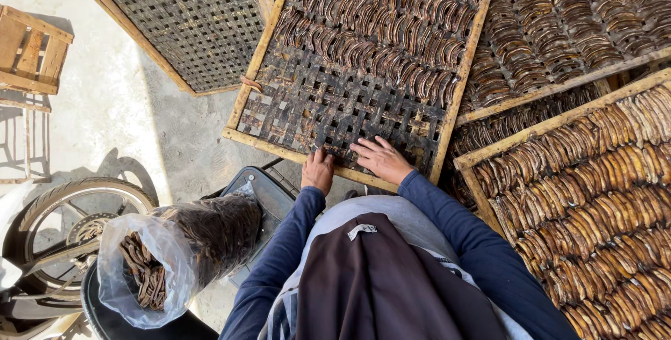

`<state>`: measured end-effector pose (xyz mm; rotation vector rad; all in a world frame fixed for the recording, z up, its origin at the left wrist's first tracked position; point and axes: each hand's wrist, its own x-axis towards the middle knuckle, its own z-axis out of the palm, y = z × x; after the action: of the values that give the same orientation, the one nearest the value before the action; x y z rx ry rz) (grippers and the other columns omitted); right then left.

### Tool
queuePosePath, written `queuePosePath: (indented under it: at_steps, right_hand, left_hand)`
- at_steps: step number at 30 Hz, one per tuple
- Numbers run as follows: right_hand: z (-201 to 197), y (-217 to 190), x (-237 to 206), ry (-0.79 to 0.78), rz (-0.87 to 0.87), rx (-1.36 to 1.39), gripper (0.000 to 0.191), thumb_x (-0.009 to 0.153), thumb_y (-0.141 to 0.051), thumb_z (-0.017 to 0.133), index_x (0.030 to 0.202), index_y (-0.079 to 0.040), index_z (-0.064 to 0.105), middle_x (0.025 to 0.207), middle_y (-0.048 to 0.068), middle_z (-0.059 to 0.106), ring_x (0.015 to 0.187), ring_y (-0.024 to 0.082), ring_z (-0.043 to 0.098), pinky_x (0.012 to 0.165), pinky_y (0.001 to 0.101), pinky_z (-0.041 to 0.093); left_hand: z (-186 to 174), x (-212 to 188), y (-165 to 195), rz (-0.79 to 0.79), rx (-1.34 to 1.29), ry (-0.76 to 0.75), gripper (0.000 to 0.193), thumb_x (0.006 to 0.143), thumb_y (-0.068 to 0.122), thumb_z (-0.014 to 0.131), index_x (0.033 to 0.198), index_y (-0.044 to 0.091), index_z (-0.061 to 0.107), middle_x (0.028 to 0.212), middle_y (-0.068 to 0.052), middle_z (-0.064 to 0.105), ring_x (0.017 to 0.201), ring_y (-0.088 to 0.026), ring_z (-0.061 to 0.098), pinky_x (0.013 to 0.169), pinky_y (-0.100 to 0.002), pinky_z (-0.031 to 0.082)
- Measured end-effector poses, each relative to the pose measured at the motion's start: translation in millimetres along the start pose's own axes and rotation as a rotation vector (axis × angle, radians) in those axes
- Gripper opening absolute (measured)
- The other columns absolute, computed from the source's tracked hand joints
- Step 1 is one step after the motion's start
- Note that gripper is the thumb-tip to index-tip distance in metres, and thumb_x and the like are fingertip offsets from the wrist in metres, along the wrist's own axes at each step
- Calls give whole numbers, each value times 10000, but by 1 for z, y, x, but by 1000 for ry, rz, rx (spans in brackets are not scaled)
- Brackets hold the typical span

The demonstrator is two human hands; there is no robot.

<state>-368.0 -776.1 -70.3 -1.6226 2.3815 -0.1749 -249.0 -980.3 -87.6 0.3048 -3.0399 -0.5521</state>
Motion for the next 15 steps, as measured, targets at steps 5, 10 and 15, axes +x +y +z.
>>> queuePosePath:
  at_steps: [5,10,15]
  right_hand:
    - [0,10,-14,190,-19,0,205,926,-153,557,1088,-149,682,1332,39,610,1391,272,462,1188,532,321]
    - [-11,13,-16,257,55,67,196,903,-116,569,1076,-126,663,1154,52,643,1172,285,554,1017,456,443]
    - [-3,17,-10,419,372,484,143,938,-107,683,1067,-69,633,1007,95,674,951,270,647,822,396,524]
  left_hand:
    - [5,10,-4,33,-13,-29,187,1008,172,571,1173,146,655,1150,-58,655,1097,-292,593,977,-454,499]
    - [2,8,1,76,-8,56,233,886,137,606,1104,161,684,1025,-116,664,1009,-343,600,899,-456,490]
    - [4,8,11,-141,-457,127,123,962,149,632,1081,118,634,990,-118,680,964,-308,655,869,-409,525]
